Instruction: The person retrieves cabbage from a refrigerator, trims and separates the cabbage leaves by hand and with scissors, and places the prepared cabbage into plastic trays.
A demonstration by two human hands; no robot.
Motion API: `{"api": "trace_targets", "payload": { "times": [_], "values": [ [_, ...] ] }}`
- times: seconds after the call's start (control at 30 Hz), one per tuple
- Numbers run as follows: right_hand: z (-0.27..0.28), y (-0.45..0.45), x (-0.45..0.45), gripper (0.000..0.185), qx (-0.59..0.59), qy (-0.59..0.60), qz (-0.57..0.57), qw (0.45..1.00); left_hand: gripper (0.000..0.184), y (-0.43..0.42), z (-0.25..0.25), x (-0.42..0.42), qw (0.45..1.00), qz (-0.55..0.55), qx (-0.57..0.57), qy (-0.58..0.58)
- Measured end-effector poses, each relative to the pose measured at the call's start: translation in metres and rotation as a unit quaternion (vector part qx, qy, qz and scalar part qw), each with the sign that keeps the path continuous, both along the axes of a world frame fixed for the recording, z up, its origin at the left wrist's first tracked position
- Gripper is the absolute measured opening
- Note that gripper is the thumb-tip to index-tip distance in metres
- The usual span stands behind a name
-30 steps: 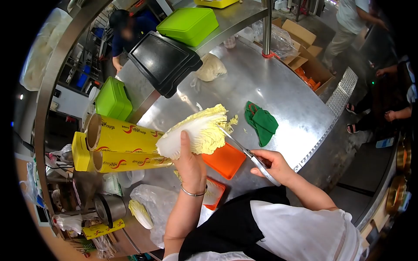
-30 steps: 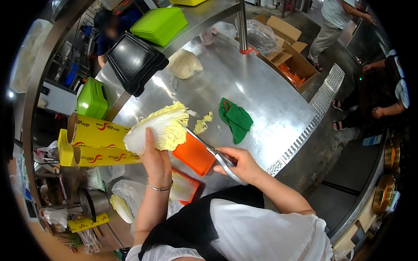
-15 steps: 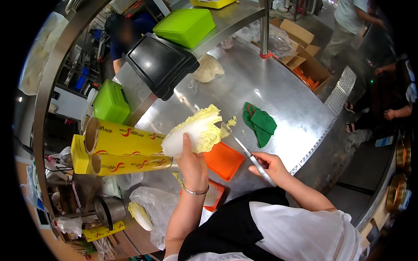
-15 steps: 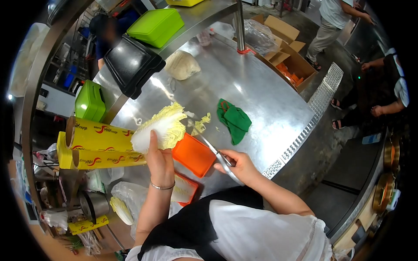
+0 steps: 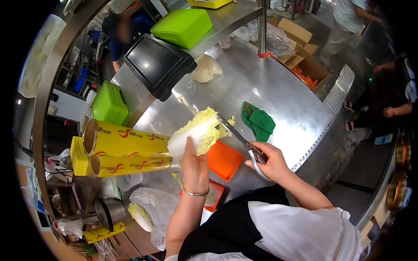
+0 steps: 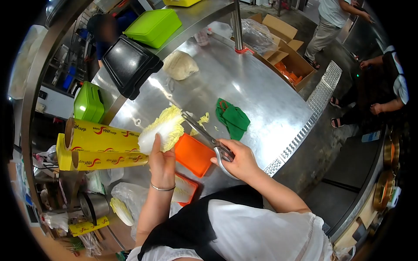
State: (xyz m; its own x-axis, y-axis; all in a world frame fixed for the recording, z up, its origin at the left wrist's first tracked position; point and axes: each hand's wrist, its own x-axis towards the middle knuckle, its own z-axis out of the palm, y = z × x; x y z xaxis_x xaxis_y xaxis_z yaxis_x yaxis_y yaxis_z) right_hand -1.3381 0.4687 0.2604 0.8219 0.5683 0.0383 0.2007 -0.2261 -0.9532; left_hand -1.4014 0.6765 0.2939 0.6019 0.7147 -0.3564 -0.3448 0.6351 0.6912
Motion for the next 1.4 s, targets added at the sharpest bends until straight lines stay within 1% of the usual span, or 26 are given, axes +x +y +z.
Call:
{"api": "trace_targets", "payload": {
  "times": [0.07, 0.13, 0.2, 0.3, 0.4, 0.53, 0.6, 0.8, 0.9, 1.0, 1.07, 1.1, 1.13, 1.17, 1.2, 1.23, 1.3, 1.33, 1.37, 1.4],
  "values": [
    [0.001, 0.004, -0.002, 0.055, -0.006, -0.016, 0.001, 1.000, 0.033, -0.003, -0.001, -0.001, 1.000, -0.001, -0.017, -0.006],
    [0.001, 0.010, -0.005, 0.051, 0.010, -0.030, -0.029, 0.999, 0.033, -0.005, -0.003, -0.001, 0.999, -0.002, -0.035, -0.013],
    [0.000, 0.016, -0.006, 0.051, 0.013, -0.031, -0.034, 0.999, 0.029, -0.008, -0.004, -0.002, 0.998, 0.002, -0.061, -0.016],
    [0.000, 0.022, -0.007, 0.054, 0.023, -0.034, -0.036, 0.999, 0.030, -0.009, -0.009, -0.004, 0.996, 0.000, -0.079, -0.029],
    [0.002, 0.025, -0.007, 0.053, 0.004, -0.017, -0.028, 0.999, 0.030, -0.011, -0.007, -0.006, 0.997, -0.011, -0.071, -0.032],
    [0.003, 0.028, -0.008, 0.052, 0.018, -0.007, -0.029, 0.999, 0.030, -0.014, -0.006, -0.006, 0.998, -0.006, -0.067, -0.021],
    [0.002, 0.028, -0.008, 0.052, 0.025, -0.002, -0.031, 0.999, 0.029, -0.014, -0.007, -0.007, 0.996, -0.007, -0.084, -0.016],
    [-0.007, 0.027, -0.006, 0.052, 0.033, 0.015, -0.018, 0.999, 0.028, -0.012, -0.017, -0.010, 0.995, -0.002, -0.094, -0.015],
    [-0.012, 0.026, -0.005, 0.051, 0.029, -0.017, -0.014, 0.999, 0.028, -0.012, -0.021, -0.011, 0.994, -0.006, -0.104, -0.013],
    [-0.023, 0.027, -0.009, 0.047, 0.053, -0.042, -0.023, 0.997, 0.031, -0.012, -0.025, -0.012, 0.994, -0.023, -0.106, -0.017],
    [-0.028, 0.027, -0.011, 0.048, 0.056, 0.001, -0.032, 0.998, 0.031, -0.010, -0.029, -0.012, 0.994, -0.022, -0.104, -0.019],
    [-0.030, 0.025, -0.010, 0.048, 0.056, 0.002, -0.028, 0.998, 0.032, -0.010, -0.030, -0.014, 0.994, -0.020, -0.102, -0.020],
    [-0.031, 0.023, -0.006, 0.046, 0.026, 0.006, -0.043, 0.999, 0.032, -0.009, -0.029, -0.016, 0.994, -0.015, -0.103, -0.020],
    [-0.034, 0.019, 0.000, 0.045, -0.004, 0.009, -0.056, 0.998, 0.033, -0.009, -0.028, -0.018, 0.998, -0.018, -0.063, -0.005],
    [-0.042, 0.016, 0.008, 0.044, -0.060, -0.056, -0.069, 0.994, 0.034, -0.009, -0.027, -0.020, 0.999, -0.019, -0.025, 0.011],
    [-0.051, 0.010, 0.018, 0.044, -0.113, -0.150, -0.072, 0.980, 0.034, -0.010, -0.028, -0.023, 0.999, -0.009, -0.029, 0.011],
    [-0.051, 0.004, 0.032, 0.041, -0.221, -0.154, -0.041, 0.962, 0.033, -0.009, -0.029, -0.030, 0.993, 0.003, 0.107, 0.056],
    [-0.051, -0.001, 0.035, 0.041, -0.222, -0.157, -0.034, 0.962, 0.033, -0.008, -0.025, -0.032, 0.993, 0.010, 0.105, 0.055],
    [-0.050, -0.006, 0.038, 0.040, -0.295, -0.230, 0.011, 0.927, 0.032, -0.008, -0.018, -0.035, 0.963, -0.004, 0.240, 0.123],
    [-0.047, -0.007, 0.041, 0.039, -0.363, -0.302, 0.056, 0.880, 0.031, -0.007, -0.011, -0.038, 0.910, -0.017, 0.367, 0.190]
  ]
}}
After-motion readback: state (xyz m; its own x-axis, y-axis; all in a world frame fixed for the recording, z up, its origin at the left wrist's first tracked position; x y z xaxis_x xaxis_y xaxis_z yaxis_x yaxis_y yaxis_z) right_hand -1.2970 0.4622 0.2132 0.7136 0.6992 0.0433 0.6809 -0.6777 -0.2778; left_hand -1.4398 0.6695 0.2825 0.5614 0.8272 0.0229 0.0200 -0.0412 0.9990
